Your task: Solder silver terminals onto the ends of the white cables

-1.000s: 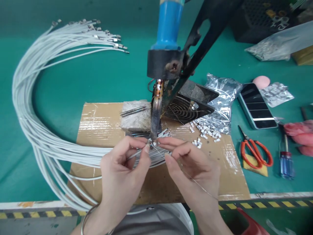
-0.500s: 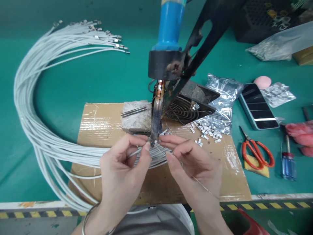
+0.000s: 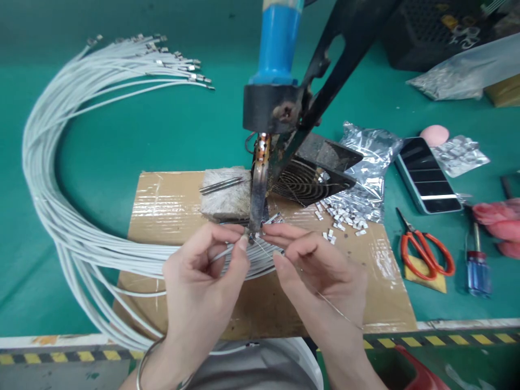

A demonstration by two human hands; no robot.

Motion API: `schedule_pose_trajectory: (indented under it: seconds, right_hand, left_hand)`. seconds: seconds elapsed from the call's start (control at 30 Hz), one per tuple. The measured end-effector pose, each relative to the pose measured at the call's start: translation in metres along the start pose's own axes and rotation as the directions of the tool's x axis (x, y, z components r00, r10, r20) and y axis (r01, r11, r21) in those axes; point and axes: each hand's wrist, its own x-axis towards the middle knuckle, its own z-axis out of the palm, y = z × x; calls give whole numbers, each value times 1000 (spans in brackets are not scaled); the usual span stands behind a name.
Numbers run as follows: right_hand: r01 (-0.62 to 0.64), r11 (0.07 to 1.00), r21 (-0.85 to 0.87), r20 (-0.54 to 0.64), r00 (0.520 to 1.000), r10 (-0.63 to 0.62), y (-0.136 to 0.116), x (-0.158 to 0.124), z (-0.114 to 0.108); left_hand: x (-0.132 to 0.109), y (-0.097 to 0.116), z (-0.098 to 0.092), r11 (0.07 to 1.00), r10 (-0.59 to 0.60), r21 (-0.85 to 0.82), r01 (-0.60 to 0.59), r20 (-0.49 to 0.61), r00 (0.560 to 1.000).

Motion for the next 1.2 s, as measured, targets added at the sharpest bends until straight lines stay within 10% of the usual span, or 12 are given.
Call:
schedule_pose_trajectory:
  seconds: [1.2]
  right_hand:
    - [34,999,-28,12,999,-33,3,0,0]
  left_hand:
    - [3,2,4,998,45,-32,-47,-49,998]
